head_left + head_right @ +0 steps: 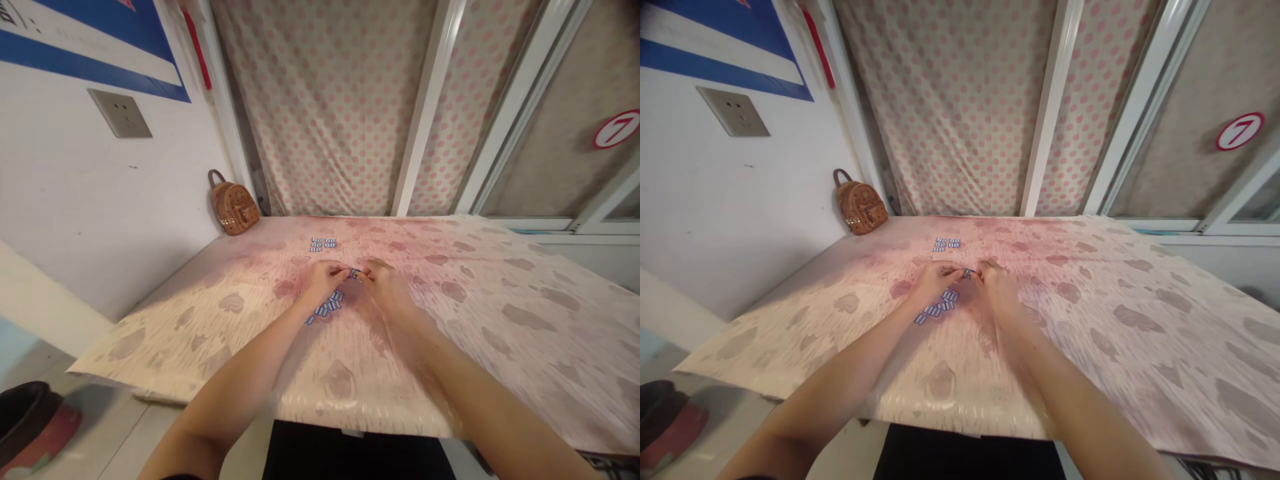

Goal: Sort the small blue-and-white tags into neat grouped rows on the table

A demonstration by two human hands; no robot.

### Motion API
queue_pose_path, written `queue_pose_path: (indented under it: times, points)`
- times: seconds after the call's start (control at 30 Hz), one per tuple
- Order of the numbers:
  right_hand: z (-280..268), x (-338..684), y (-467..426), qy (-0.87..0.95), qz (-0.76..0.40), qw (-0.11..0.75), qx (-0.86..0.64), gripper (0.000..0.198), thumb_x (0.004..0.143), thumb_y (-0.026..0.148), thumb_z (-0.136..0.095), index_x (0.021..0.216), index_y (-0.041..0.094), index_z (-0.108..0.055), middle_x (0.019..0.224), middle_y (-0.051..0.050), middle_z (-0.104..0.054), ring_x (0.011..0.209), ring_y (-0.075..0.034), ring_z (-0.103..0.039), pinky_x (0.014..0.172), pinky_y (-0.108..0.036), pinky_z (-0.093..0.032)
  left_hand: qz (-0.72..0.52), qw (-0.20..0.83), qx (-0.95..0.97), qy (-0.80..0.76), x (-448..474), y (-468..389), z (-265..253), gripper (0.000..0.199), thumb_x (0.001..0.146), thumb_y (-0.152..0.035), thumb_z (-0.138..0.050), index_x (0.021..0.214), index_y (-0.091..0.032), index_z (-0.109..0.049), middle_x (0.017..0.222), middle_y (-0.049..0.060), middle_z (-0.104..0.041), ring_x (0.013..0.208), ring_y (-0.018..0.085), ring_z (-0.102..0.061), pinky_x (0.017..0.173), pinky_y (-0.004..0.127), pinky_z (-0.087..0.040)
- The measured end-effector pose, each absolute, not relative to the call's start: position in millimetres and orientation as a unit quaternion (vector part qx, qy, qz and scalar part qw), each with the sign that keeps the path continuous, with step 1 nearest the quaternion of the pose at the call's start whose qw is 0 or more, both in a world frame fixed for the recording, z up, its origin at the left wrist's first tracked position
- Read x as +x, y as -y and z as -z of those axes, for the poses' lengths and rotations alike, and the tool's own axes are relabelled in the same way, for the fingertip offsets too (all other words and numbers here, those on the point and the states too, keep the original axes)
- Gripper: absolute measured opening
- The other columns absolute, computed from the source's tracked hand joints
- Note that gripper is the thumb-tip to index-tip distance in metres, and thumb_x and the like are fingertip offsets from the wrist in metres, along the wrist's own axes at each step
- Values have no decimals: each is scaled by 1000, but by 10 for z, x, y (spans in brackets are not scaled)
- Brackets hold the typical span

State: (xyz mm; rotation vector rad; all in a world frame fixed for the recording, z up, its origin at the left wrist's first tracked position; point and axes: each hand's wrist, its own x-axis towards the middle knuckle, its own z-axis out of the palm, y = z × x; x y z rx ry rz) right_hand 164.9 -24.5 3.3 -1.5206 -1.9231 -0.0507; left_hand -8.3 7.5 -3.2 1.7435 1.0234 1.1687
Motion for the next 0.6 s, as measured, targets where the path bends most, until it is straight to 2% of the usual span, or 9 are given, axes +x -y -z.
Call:
queue_pose_path:
  times: [0.13, 0.23, 0.33, 0.4, 0.6]
  points:
    - [-16, 1647, 244, 737, 23, 349, -579, 14, 91, 22, -61, 77, 20, -59, 81, -2, -63, 71, -17, -58, 60, -28, -34, -466, 404, 676, -403, -73, -95, 58, 10, 84, -18, -67, 83, -14, -76, 84, 8, -77, 75, 18, -71, 65, 23, -53]
    - [-29, 1643, 254, 729, 21, 366, -578, 5, 89, 23, -63, 93, 20, -61, 87, -3, -62, 73, -20, -60, 61, -29, -39, -478, 431, 653, -398, -73, -114, 69, 11, 84, -20, -67, 83, -13, -75, 82, 8, -77, 70, 16, -70, 63, 23, -52]
    - [-43, 1643, 254, 753, 24, 371, -543, 32, 87, 23, -65, 118, 21, -59, 105, -8, -62, 88, -24, -63, 72, -32, -47, -492, 458, 624, -399, -84, -129, 63, 12, 82, -23, -70, 82, -12, -76, 76, 7, -76, 63, 14, -66, 60, 22, -50]
    - [-46, 1647, 246, 771, 32, 358, -525, 38, 87, 22, -66, 124, 23, -59, 110, -9, -61, 94, -25, -63, 80, -35, -49, -499, 476, 609, -392, -94, -134, 52, 14, 80, -25, -72, 83, -12, -76, 75, 7, -75, 62, 14, -66, 60, 22, -50]
    - [-48, 1661, 236, 780, 29, 346, -520, 28, 90, 19, -63, 117, 23, -67, 103, -8, -63, 94, -24, -62, 83, -34, -50, -502, 514, 584, -379, -101, -120, 31, 17, 78, -28, -75, 83, -13, -77, 78, 7, -76, 67, 14, -67, 65, 23, -51]
